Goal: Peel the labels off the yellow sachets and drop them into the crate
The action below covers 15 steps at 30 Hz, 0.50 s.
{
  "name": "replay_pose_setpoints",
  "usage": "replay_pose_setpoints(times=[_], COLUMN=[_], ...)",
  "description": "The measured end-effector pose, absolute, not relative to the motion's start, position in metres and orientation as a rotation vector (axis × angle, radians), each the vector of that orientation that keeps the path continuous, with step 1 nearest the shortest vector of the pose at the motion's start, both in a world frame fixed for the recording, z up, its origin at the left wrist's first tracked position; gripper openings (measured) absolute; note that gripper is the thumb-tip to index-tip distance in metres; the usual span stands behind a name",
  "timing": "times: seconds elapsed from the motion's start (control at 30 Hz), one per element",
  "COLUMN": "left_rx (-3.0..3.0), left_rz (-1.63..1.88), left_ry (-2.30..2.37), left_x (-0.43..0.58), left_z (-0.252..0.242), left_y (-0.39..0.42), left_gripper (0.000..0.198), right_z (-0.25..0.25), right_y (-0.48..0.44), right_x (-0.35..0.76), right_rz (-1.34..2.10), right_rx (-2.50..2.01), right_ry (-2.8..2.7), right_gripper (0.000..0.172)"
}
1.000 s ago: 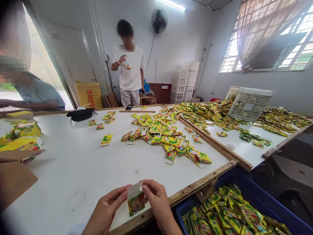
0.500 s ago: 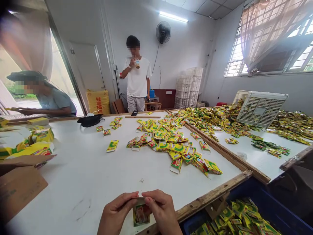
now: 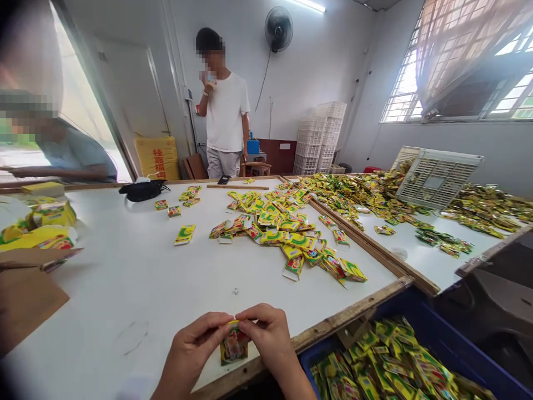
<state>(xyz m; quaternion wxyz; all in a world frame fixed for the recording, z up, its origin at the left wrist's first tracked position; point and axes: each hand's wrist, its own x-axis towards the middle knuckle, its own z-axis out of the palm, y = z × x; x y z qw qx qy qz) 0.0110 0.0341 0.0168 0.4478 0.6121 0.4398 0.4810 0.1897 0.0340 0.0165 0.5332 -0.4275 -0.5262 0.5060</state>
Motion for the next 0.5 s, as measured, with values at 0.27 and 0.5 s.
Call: replay_pose_setpoints(times=[0.27, 0.5], left_rx=[2.021, 2.098], left_rz=[1.204, 1.166], left_ry=[1.068, 1.09], left_x=[-0.004, -0.01], left_z=[0.001, -0.011], left_y=[0.034, 0.025], left_gripper=[0.03, 0.026], right_z=[0.018, -0.024], right_y=[0.022, 0.015], right_x=[0.195, 0.177], right_rz=[0.909, 0.825], right_rx=[-0.96, -0.931], right_ry=[-1.479, -1.431], right_gripper=[0.023, 0.022])
